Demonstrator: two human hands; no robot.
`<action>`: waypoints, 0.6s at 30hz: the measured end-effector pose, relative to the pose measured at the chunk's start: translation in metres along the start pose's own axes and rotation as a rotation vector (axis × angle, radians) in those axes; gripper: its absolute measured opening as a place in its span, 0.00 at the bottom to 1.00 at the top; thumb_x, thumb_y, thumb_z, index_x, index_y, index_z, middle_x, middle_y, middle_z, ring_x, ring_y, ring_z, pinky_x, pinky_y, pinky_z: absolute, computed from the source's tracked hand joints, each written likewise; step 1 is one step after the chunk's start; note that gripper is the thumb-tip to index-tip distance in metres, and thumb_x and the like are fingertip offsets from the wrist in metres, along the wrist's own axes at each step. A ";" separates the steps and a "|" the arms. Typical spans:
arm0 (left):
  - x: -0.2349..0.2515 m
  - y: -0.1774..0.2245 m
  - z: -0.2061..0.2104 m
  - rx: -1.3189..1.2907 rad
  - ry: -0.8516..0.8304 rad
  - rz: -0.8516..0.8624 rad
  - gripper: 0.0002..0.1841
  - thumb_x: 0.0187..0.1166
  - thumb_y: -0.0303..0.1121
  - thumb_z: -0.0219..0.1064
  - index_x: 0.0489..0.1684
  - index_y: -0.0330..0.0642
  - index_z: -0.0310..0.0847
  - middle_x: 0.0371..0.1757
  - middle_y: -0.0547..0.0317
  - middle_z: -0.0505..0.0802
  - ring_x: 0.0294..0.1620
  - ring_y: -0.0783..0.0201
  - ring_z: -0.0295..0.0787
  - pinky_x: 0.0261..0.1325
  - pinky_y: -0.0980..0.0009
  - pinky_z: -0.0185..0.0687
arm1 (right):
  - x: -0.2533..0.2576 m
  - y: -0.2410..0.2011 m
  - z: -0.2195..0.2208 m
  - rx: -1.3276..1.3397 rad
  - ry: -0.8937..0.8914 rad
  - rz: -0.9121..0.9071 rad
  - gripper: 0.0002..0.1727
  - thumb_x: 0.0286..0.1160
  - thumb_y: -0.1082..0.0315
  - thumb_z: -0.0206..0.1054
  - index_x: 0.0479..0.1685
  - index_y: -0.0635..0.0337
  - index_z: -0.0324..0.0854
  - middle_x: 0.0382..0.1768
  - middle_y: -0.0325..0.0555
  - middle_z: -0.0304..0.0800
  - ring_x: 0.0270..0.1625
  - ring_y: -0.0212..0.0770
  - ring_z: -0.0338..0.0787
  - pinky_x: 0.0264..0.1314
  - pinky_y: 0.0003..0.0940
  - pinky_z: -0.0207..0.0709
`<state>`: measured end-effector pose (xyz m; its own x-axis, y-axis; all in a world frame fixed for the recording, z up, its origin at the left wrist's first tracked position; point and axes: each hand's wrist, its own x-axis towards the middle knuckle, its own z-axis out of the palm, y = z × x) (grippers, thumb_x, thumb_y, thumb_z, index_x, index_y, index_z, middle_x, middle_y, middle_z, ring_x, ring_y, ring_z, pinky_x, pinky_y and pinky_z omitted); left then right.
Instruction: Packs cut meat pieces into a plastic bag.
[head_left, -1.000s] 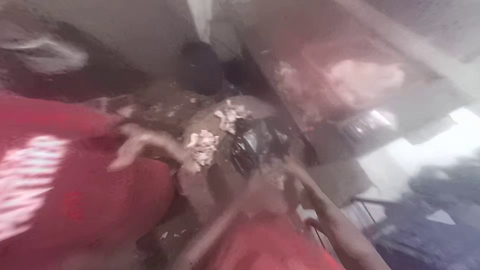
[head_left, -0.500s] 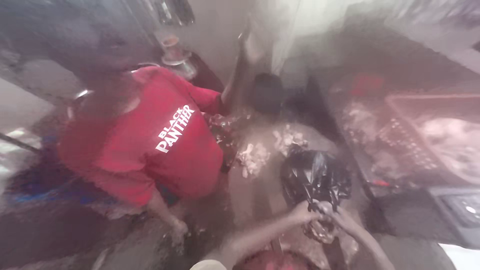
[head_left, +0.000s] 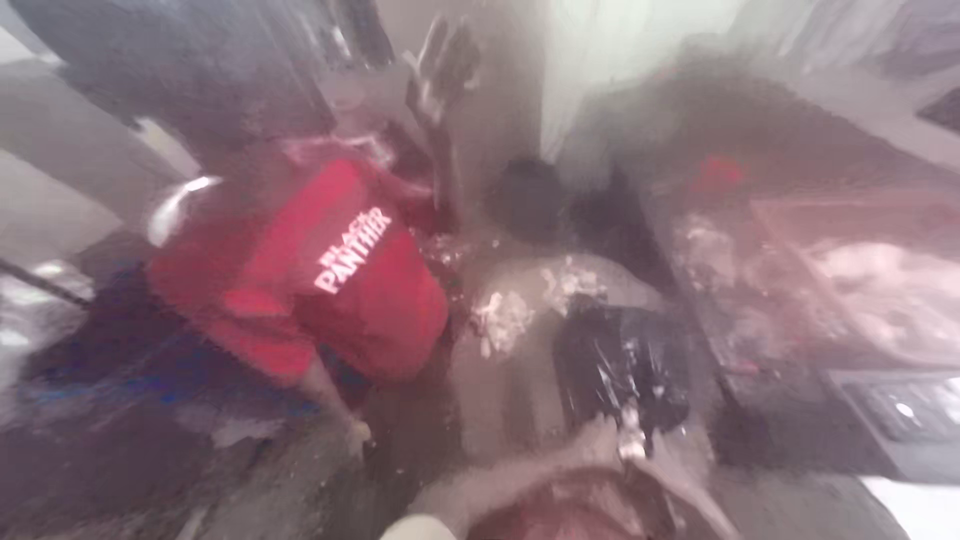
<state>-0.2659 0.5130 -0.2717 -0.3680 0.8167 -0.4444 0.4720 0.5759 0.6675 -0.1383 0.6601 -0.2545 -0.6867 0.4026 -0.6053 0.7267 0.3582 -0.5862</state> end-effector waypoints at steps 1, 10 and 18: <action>-0.007 -0.001 -0.016 -0.038 0.098 0.060 0.50 0.58 0.48 0.86 0.81 0.29 0.66 0.77 0.25 0.75 0.67 0.33 0.83 0.63 0.38 0.85 | 0.009 -0.002 0.001 0.079 0.022 -0.026 0.68 0.58 0.50 0.85 0.96 0.58 0.38 0.84 0.68 0.66 0.83 0.61 0.72 0.84 0.60 0.68; -0.026 0.003 -0.050 -0.350 0.016 0.200 0.41 0.68 0.46 0.80 0.74 0.23 0.69 0.63 0.22 0.85 0.60 0.34 0.88 0.62 0.41 0.86 | 0.019 -0.002 -0.002 0.587 -0.101 -0.061 0.53 0.62 0.63 0.77 0.91 0.53 0.48 0.61 0.56 0.87 0.53 0.46 0.92 0.53 0.47 0.90; -0.008 0.052 -0.139 -0.421 0.152 0.063 0.39 0.65 0.41 0.83 0.74 0.29 0.72 0.63 0.36 0.88 0.62 0.48 0.88 0.70 0.50 0.83 | 0.013 -0.100 -0.057 0.747 0.027 -0.216 0.39 0.79 0.67 0.66 0.88 0.57 0.50 0.51 0.53 0.87 0.42 0.43 0.92 0.44 0.46 0.90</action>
<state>-0.3498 0.5316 -0.1503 -0.4774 0.8170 -0.3233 0.1420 0.4348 0.8892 -0.2190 0.6776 -0.1728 -0.8036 0.4126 -0.4289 0.3649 -0.2277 -0.9028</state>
